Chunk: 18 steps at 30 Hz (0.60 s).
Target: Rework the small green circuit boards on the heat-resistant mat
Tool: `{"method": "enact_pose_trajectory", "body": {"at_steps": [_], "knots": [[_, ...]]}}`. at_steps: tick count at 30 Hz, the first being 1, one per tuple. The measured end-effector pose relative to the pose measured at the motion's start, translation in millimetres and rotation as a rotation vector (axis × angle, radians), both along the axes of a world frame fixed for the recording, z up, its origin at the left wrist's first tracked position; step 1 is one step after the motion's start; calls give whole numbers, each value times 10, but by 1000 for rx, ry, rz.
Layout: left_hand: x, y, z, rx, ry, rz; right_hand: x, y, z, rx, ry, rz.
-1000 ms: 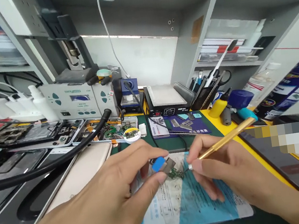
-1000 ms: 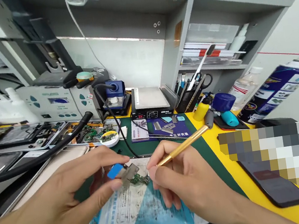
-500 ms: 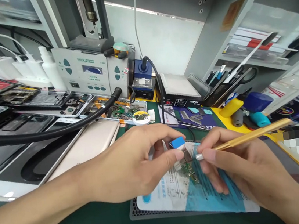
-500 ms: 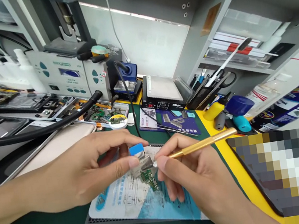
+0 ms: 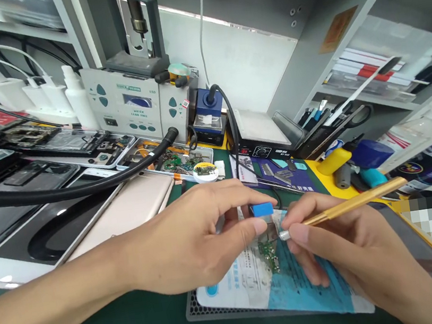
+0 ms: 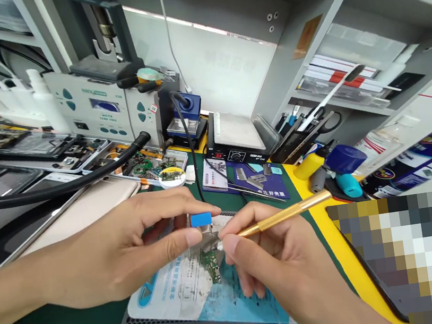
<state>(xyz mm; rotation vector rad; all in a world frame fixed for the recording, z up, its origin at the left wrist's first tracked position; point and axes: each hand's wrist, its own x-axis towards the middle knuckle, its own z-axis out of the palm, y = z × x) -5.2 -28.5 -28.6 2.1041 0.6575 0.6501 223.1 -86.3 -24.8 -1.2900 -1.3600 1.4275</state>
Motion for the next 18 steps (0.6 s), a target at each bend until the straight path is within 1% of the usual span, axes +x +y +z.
{"method": "enact_pose_trajectory", "body": {"at_steps": [7, 18], "knots": [[13, 8, -38, -8, 3, 4, -11, -1, -3, 20, -68, -1], [29, 17, -40, -26, -1, 7, -25, -10, 11, 24, -140, -9]]}}
